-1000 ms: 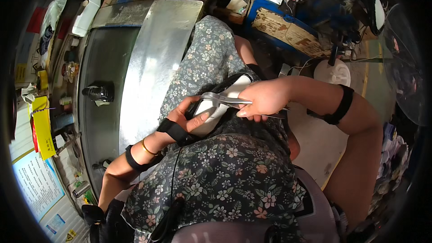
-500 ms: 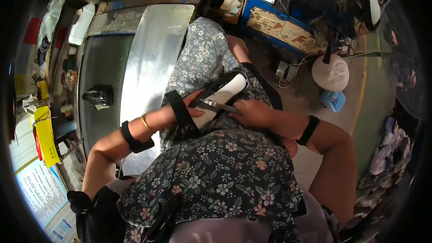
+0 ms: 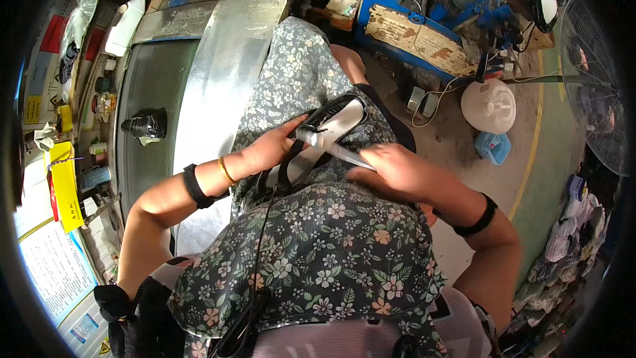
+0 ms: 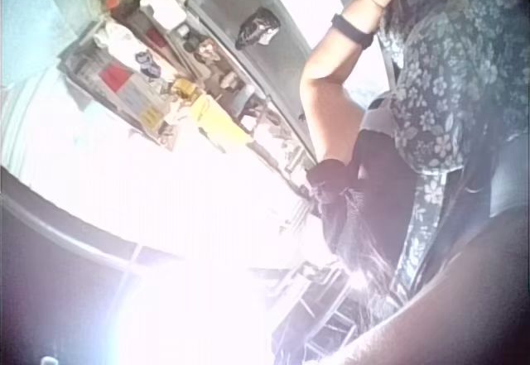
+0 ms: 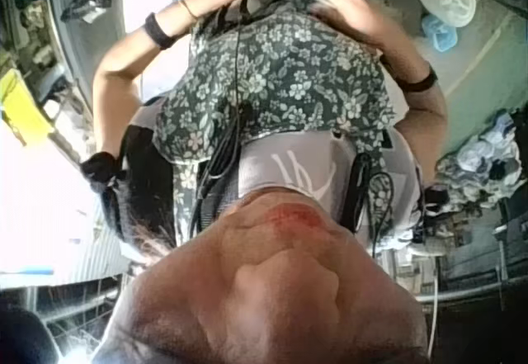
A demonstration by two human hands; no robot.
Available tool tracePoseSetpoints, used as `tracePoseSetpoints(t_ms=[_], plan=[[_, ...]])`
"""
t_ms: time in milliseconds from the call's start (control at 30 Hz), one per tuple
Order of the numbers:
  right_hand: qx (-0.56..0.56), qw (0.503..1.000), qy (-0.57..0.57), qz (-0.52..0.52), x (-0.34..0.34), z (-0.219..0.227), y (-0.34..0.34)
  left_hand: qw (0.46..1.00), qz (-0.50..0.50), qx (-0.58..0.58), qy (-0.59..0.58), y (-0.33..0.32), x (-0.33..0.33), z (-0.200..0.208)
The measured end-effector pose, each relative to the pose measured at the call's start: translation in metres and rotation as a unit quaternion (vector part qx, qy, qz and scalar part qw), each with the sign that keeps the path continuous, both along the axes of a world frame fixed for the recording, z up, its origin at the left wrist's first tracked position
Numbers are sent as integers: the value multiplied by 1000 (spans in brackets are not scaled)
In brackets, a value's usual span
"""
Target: Trim and inspect shoe soles and uppers during the assembly process.
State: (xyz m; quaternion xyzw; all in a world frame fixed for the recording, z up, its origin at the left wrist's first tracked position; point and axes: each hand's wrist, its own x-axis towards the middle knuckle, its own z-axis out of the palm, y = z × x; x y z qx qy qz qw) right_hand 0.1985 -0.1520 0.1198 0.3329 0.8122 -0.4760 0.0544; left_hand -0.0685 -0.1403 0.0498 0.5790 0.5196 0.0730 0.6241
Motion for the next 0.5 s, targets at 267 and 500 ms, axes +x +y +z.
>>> tracePoseSetpoints(t_ms=[267,500], plan=[[-91,989,-70,-93,-29,-18,6,998,-42,27,26,-17,-22,13],[-33,992,50,-115,-47,-29,3,980,91,-45,-172,-35,-35,3]])
